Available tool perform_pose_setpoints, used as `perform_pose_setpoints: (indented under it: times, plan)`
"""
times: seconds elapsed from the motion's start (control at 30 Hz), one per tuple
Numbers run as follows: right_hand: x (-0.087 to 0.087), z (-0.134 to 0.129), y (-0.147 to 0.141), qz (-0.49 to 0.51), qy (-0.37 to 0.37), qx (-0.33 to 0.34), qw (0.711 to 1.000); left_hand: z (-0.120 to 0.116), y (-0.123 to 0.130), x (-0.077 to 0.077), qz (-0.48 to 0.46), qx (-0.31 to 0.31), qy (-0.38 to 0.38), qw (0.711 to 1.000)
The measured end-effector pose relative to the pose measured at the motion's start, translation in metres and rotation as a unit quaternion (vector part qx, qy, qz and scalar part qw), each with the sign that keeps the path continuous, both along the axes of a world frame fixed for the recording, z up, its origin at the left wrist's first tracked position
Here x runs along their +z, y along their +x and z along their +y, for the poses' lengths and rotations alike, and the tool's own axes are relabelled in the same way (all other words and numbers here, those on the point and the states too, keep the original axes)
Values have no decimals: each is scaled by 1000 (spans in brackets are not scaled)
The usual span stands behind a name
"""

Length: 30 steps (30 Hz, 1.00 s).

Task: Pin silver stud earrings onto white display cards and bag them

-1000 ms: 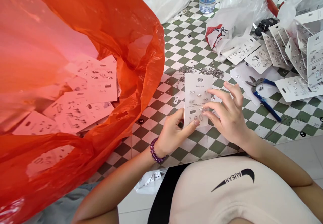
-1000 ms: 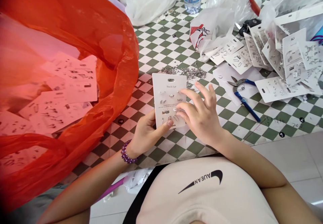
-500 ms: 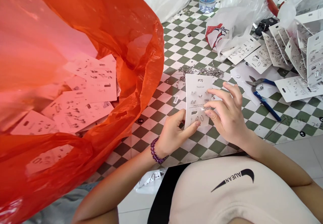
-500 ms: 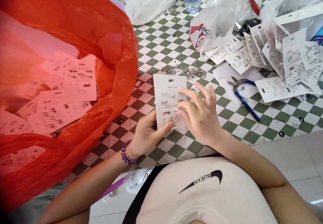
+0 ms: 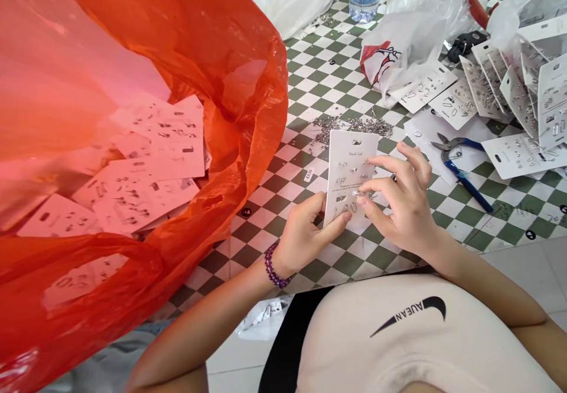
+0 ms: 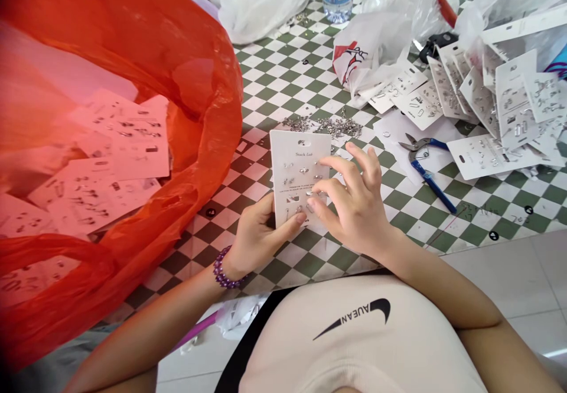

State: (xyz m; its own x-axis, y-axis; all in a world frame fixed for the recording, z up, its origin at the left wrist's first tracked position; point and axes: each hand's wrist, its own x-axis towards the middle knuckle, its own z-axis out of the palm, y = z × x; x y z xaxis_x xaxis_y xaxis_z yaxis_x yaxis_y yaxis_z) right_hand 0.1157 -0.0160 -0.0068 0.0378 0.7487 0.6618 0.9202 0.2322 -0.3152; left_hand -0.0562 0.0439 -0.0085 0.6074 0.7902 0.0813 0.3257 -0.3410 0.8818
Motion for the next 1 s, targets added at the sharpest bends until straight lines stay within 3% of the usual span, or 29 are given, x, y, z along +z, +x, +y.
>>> perform_pose_setpoints:
  times: [0.37, 0.77, 1.0]
  plan:
    - [-1, 0, 12, -46, 9, 19, 999, 4, -1, 1, -26, 19, -54, 998]
    - [-2, 1, 13, -38, 0, -3, 999, 4, -1, 0, -28, 13, -47, 998]
    - [-2, 1, 10, 7, -17, 20, 1000, 3, -1, -3, -11, 12, -46, 999]
